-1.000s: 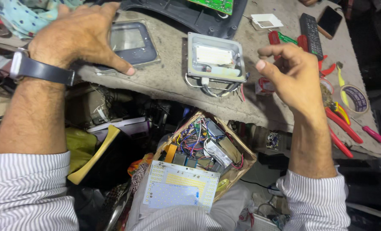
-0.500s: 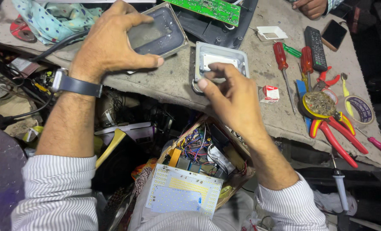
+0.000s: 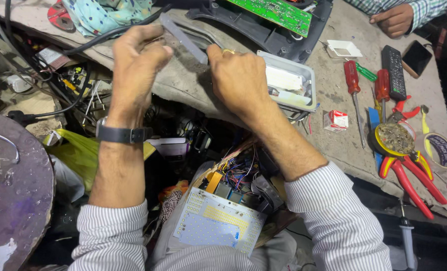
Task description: The person repairs an LED light fixture by soldering wires to a circuit board, applying electrical tape, and reassembling the housing. They use a soldering iron, pliers, and screwdrivers to connect components and secure the cover.
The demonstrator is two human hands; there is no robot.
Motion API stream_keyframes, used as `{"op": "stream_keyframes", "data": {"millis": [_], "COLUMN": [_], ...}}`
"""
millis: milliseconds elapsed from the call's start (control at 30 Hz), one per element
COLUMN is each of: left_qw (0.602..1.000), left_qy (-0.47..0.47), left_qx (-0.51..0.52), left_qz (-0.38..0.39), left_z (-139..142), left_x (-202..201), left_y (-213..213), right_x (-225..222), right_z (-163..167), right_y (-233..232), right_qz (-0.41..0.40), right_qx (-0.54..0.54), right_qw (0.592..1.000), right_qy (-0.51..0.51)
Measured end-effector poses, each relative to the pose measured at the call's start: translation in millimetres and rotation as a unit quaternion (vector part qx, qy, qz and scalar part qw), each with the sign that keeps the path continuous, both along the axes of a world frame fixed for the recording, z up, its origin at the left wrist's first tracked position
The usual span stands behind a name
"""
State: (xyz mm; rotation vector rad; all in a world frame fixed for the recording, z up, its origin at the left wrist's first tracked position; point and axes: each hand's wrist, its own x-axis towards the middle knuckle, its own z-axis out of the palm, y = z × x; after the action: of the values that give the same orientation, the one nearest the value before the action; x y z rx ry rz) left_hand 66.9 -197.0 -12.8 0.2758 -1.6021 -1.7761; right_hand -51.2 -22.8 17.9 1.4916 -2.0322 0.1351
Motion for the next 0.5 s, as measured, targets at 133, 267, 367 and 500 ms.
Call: {"op": "stream_keyframes", "data": {"millis": [133,267,367,500], "left_qw": [0.998,0.989,0.988,0.996], "left_qy": [0.014,0.046,0.071,0.085], "left_qx": [0.047,0.131,0.126,0.033], "left_qz": [0.029,-0.043,-0.05,-0.018], "left_z": [-8.9,-7.4,-2.2,7.2], "left_x": [15.1,15.2,6.4,-6.4], "left_y": [-4.1,0.4,4.6,3.0], "right_x": [6.6,9.4,6.5,-4.1], "right_z": [-6.2,-12.7,-11.3,4.0], "right_y": [1.9,1.9,1.5,1.8], "right_qz": [0.058,0.05,0.001,0.145], "right_qx": [-0.055,-0.063,-0.13,-0.283], "right_qw": [0.997,0.997,0.984,0.762], "right_qy": [0.015,0.004,-0.119,-0.564]}}
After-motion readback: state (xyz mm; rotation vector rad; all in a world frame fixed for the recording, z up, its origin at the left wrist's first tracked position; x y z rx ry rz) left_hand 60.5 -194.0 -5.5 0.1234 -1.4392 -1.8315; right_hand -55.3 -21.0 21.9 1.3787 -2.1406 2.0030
